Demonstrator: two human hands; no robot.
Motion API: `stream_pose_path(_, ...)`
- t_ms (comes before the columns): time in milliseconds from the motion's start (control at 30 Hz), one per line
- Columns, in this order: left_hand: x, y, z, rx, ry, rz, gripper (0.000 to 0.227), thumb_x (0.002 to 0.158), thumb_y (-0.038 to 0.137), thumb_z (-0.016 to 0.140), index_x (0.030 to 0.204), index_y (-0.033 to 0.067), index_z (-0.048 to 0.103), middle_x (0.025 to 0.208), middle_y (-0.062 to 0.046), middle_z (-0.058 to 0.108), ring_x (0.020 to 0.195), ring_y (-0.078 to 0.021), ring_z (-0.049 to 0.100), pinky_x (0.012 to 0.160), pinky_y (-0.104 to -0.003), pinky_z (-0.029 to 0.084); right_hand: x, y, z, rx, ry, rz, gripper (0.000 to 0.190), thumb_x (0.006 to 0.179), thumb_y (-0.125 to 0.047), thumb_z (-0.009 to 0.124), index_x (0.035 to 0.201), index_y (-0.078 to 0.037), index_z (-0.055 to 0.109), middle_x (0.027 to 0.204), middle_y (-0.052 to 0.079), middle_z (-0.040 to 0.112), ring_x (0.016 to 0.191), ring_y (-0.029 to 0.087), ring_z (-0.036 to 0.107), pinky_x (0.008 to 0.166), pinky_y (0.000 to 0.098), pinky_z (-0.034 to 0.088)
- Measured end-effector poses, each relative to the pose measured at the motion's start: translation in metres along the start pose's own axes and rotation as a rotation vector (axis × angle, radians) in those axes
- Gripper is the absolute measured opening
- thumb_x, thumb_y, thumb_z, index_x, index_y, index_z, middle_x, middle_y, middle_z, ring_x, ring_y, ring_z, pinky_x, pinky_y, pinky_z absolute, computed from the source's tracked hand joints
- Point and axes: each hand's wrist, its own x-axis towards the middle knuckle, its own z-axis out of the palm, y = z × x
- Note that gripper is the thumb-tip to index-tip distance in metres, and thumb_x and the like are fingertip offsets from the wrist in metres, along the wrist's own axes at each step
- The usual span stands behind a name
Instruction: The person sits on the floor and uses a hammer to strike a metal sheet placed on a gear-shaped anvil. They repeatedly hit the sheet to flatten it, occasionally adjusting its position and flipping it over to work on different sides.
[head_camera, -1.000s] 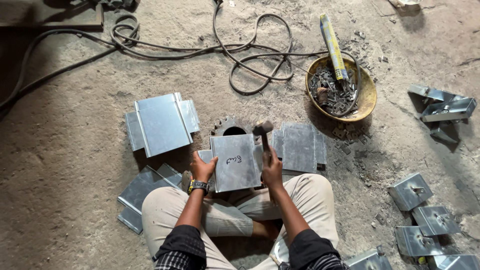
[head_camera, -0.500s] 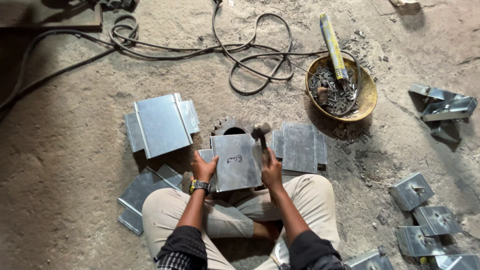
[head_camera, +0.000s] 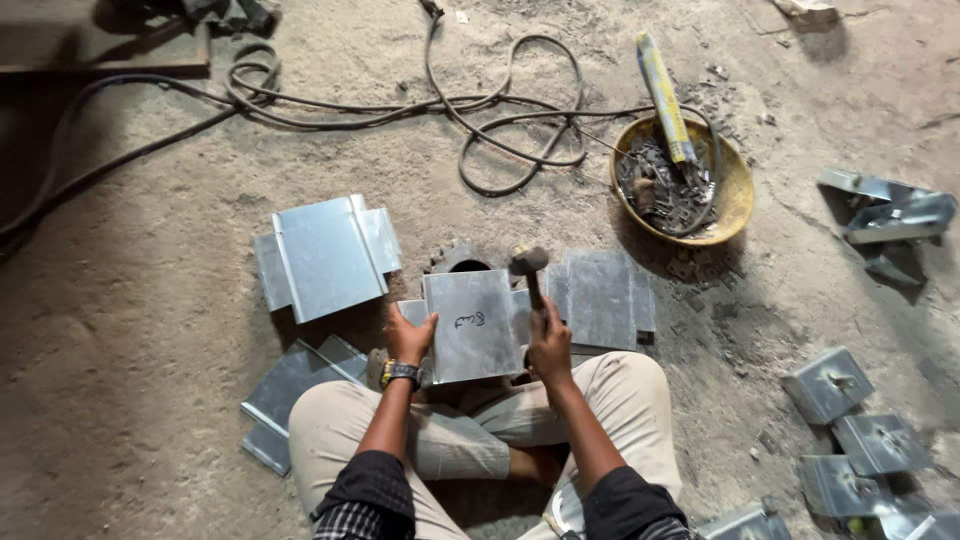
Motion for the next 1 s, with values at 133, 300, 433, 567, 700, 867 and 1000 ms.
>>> stream_pose_path(133, 0.004, 0.012, -0.011, 0.047, 0.094, 0.084, 0.091, 0.059, 0.045, 0.092, 0.129, 0.0029, 0.052, 0.113, -0.028, 0.069, 0.102, -0.0478, 0.067, 0.089, -0.053, 0.055, 0.006, -0.02, -0.001, 0.072, 0.084, -0.292, 0.037, 0.108, -0.028, 0.055, 0.133, -0.001, 0.061, 0.088, 0.009, 0.067, 0.077, 0.016, 0.06, 0.065, 0.0349, 0.049)
stream_pose_path(300, -0.008, 0.026, -0.016, 0.101, -0.125, -0.189, 0.092, 0.067, 0.052, 0.084, 0.137, 0.0041, 0.047, 0.112, -0.029, 0.072, 0.104, -0.0459, 0.07, 0.091, -0.05, 0.057, 0.001, -0.029, -0.002, 0.067, -0.004, 0.204, 0.044, 0.1, -0.031, 0.058, 0.135, -0.006, 0.062, 0.065, 0.01, 0.059, 0.056, 0.016, 0.05, 0.053, 0.0373, 0.042)
stream_pose_path(433, 0.005, 0.033, -0.034, 0.177, -0.108, -0.126, 0.101, 0.064, 0.056, 0.088, 0.136, -0.0007, 0.046, 0.116, -0.032, 0.068, 0.107, -0.0467, 0.067, 0.093, -0.049, 0.056, 0.009, -0.026, 0.004, 0.126, -0.039, 0.272, 0.046, 0.097, -0.032, 0.058, 0.136, -0.007, 0.059, 0.066, 0.009, 0.066, 0.055, 0.017, 0.055, 0.052, 0.0384, 0.044)
stream_pose_path(567, 0.014, 0.048, -0.035, 0.267, -0.33, -0.341, 0.114, 0.06, 0.054, 0.092, 0.141, -0.0063, 0.04, 0.127, -0.031, 0.065, 0.119, -0.0395, 0.066, 0.102, -0.04, 0.055, 0.024, -0.005, -0.015, 0.096, -0.007, 0.108, 0.041, 0.097, -0.03, 0.062, 0.129, -0.004, 0.066, 0.069, 0.012, 0.066, 0.061, 0.018, 0.057, 0.057, 0.0362, 0.049)
stream_pose_path(700, 0.018, 0.074, -0.031, 0.265, -0.222, -0.438, 0.129, 0.058, 0.056, 0.096, 0.147, -0.0108, 0.03, 0.134, -0.03, 0.061, 0.123, -0.0386, 0.064, 0.105, -0.04, 0.053, 0.033, 0.007, -0.023, 0.116, 0.017, -0.1, 0.049, 0.089, -0.029, 0.071, 0.131, -0.004, 0.063, 0.083, 0.013, 0.073, 0.075, 0.016, 0.069, 0.065, 0.0333, 0.054)
stream_pose_path(867, 0.009, 0.096, -0.021, 0.268, -0.199, -0.432, 0.113, 0.057, 0.05, 0.095, 0.139, -0.0062, 0.043, 0.13, -0.026, 0.065, 0.121, -0.0375, 0.067, 0.105, -0.042, 0.054, 0.042, 0.008, -0.021, -0.003, -0.048, 0.161, 0.055, 0.084, -0.031, 0.074, 0.136, -0.016, 0.066, 0.082, 0.017, 0.079, 0.074, 0.021, 0.074, 0.071, 0.0339, 0.057)
stream_pose_path(1000, 0.004, 0.088, -0.035, 0.26, -0.186, -0.345, 0.103, 0.055, 0.056, 0.095, 0.131, 0.001, 0.053, 0.13, -0.023, 0.064, 0.123, -0.0371, 0.063, 0.106, -0.042, 0.052, 0.041, 0.002, -0.016, -0.015, -0.015, 0.115, 0.053, 0.085, -0.033, 0.075, 0.134, -0.014, 0.066, 0.081, 0.017, 0.078, 0.076, 0.02, 0.076, 0.073, 0.0345, 0.057)
